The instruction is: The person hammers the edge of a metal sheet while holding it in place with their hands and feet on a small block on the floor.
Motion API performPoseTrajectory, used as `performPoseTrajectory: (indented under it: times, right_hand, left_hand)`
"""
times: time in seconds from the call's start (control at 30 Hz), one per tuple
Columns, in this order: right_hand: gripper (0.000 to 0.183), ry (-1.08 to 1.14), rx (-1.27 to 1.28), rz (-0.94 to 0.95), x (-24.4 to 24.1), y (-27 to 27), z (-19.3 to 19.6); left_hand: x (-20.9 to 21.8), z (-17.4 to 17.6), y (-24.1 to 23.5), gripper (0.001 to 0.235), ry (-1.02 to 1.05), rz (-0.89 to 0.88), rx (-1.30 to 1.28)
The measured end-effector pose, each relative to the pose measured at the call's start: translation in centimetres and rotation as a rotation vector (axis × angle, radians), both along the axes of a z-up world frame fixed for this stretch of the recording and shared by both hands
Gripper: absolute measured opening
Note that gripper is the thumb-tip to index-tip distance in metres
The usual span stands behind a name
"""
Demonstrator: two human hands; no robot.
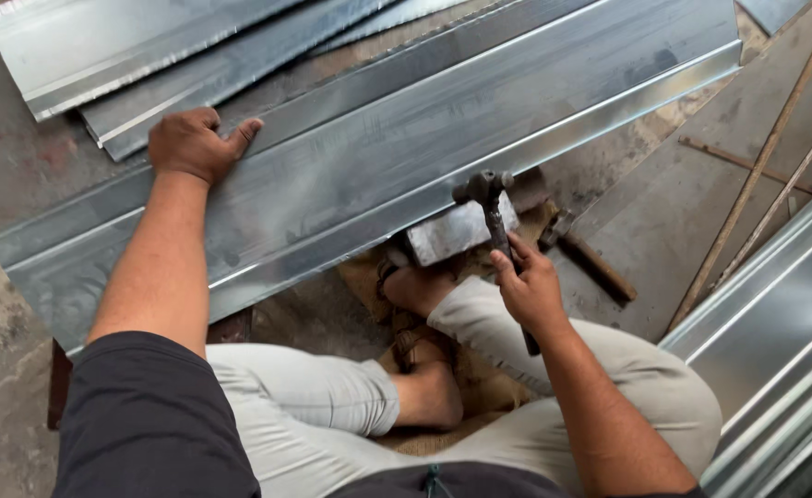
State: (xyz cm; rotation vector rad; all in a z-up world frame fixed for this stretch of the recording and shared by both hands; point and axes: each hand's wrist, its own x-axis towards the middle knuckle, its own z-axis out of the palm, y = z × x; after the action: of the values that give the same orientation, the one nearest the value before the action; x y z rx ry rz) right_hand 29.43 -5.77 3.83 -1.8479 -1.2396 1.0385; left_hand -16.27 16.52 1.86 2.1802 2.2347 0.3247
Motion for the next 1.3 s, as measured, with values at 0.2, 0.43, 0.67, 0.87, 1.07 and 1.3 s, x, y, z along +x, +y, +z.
performPoseTrajectory:
  times: [0.2, 0.43, 0.67, 0.87, 1.07, 1.3]
  right_hand:
    - [0.035, -0.224, 0.13, 0.156, -2.4, -0.5, -0.3]
    - [0.038, -0.267, -0.009, 0.095, -3.6, -0.9, -0.3]
    - [0.035, -0.175, -0.043, 0.028, -2.4, -1.2, -0.6]
    - [0.036, -0.042, 0.12, -0.026, -1.0, -0.9, 3.0]
    - [0.029, 0.053, 0.778, 0.058, 3.6, -3.4, 11.2]
    - [0.038, -0.003, 1.187, -0.049, 5.5, -7.7, 12.1]
  left_hand:
    - [-1.0, -3.7, -2.2, 0.074, -0.087, -0.011, -0.263]
    - [3.0, -4.2, 1.7, 0.088, -0.161, -0.109, -0.483]
    - [8.9, -0.6, 0.7, 0.103, -0.072, 0.005, -0.394]
    - [13.1, 2.2, 1.1, 0.09, -0.156, 0.049, -0.172]
    - [16.0, 2.3, 1.6, 0.087, -0.159, 0.067, -0.123]
    - [15.4, 1.8, 1.0, 0.087, -0.149, 0.06, -0.051]
